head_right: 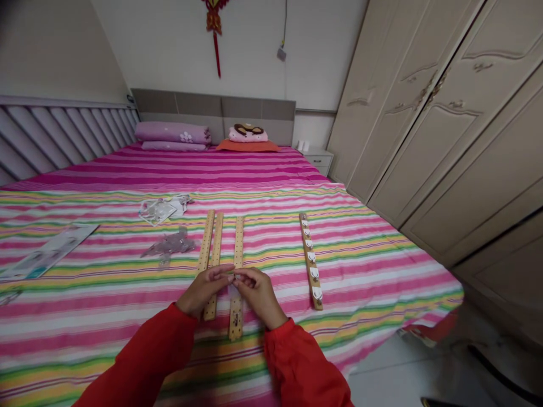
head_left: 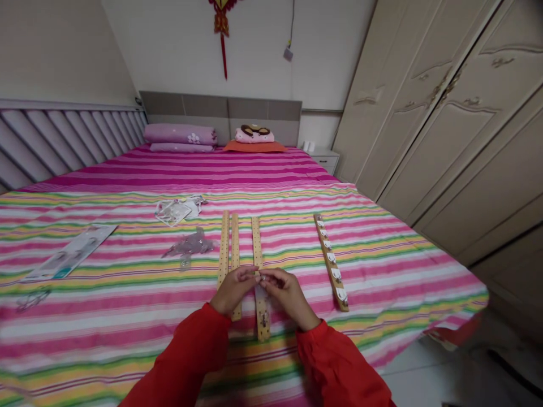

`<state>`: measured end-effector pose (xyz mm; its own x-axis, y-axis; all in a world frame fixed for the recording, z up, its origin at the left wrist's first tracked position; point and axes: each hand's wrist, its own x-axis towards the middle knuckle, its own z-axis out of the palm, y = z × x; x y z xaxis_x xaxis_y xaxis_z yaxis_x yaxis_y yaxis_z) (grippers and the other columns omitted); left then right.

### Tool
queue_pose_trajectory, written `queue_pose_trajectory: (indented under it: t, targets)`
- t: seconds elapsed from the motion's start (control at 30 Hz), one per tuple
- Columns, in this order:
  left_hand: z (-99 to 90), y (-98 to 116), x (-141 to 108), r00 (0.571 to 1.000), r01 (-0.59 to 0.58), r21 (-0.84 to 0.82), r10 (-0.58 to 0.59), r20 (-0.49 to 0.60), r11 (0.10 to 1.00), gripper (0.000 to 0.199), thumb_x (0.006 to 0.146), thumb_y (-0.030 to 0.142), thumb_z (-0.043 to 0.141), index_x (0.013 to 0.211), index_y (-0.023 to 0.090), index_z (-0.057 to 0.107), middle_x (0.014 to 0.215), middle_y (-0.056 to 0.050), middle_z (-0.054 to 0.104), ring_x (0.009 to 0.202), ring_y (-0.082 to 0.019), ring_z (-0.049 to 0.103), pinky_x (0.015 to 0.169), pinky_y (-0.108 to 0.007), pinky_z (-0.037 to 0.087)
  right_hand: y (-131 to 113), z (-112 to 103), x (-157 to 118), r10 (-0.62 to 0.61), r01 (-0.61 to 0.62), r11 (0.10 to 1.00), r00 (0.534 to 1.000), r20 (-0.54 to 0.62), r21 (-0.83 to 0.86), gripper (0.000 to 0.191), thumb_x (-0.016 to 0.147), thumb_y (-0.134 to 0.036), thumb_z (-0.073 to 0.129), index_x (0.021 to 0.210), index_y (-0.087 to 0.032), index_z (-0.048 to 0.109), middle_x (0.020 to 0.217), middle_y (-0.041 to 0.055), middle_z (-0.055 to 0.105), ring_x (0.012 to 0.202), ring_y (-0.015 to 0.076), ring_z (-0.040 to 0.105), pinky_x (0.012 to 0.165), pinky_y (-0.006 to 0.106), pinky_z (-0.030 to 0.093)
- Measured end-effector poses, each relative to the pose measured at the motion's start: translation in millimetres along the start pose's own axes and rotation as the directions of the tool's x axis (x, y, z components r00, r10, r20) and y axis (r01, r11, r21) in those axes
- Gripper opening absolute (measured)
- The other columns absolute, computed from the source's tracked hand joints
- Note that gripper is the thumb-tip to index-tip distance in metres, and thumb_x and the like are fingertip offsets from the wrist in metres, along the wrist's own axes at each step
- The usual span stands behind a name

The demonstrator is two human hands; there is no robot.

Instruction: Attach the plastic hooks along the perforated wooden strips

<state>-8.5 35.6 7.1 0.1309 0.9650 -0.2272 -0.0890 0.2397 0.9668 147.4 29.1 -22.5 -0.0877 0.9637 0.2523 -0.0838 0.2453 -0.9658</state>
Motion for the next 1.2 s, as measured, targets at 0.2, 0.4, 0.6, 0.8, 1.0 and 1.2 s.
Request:
queue_pose_trajectory:
  t: [0.2,0.4,0.6,0.8,1.0,1.2]
  targets:
    - [2.4,-5,17,0.999,0.006,-0.046,-0.008,-0.051,0.999,0.052,0.051,0.038,0.082,0.094,0.013,0.068,0.077,-0.004,0.071,0.07,-0.013,0.062,0.069,-0.026,0.047,5,-3,24,0.086,-0.083,0.995,0.995,-0.054,0.048,0.019,0.064,-0.037,0.074,0.072,-0.02,0.073,0.065,0.0021,0.067,0.057,0.0147,0.056,0.053,0.026,0.046]
    - [-1.2,-13,21,0.994,-0.039,-0.012,0.038,-0.105,0.999,0.047,0.057,0.041,0.077,0.094,0.013,0.068,0.088,-0.008,0.072,0.077,-0.017,0.065,0.077,-0.031,0.049,14,-7,48,0.179,-0.17,0.982,0.976,-0.125,0.08,0.019,0.063,-0.035,0.071,0.068,-0.017,0.072,0.053,-0.001,0.061,0.047,0.0112,0.048,0.047,0.024,0.039]
    - [-11.8,-29,13,0.891,-0.352,0.45,0.442,-0.109,0.82,0.026,0.079,0.031,0.053,0.095,0.017,0.068,0.099,-0.008,0.07,0.097,-0.02,0.062,0.091,-0.038,0.046,35,-3,61,0.089,-0.1,0.992,0.985,-0.145,-0.072,0.017,0.063,-0.033,0.068,0.064,-0.016,0.071,0.056,0.0,0.06,0.053,0.0128,0.05,0.051,0.026,0.04]
    - [-20.3,-46,12,0.777,-0.492,0.726,0.619,0.117,0.48,0.037,0.083,0.014,0.038,0.106,0.019,0.066,0.111,-0.009,0.065,0.107,-0.021,0.057,0.098,-0.041,0.044,45,-1,67,0.024,-0.052,0.974,0.991,-0.131,-0.221,0.015,0.067,-0.031,0.064,0.069,-0.018,0.072,0.069,0.0025,0.063,0.063,0.0161,0.055,0.058,0.028,0.044]
    - [-18.2,-51,14,0.753,-0.518,0.801,0.604,0.261,0.3,0.047,0.08,0.005,0.036,0.116,0.019,0.062,0.116,-0.008,0.063,0.109,-0.02,0.053,0.099,-0.041,0.043,48,-1,71,0.006,-0.037,0.961,0.993,-0.115,-0.273,0.015,0.068,-0.029,0.062,0.07,-0.019,0.072,0.07,0.0027,0.063,0.065,0.0163,0.056,0.061,0.029,0.045]
    - [-17.5,-53,16,0.759,-0.507,0.827,0.58,0.295,0.242,0.051,0.078,0.003,0.036,0.119,0.021,0.061,0.117,-0.008,0.062,0.11,-0.021,0.053,0.098,-0.043,0.043,51,-1,71,0.019,-0.045,0.963,0.995,-0.1,-0.265,0.016,0.069,-0.03,0.062,0.07,-0.018,0.072,0.07,0.0024,0.062,0.062,0.015,0.054,0.059,0.028,0.044]
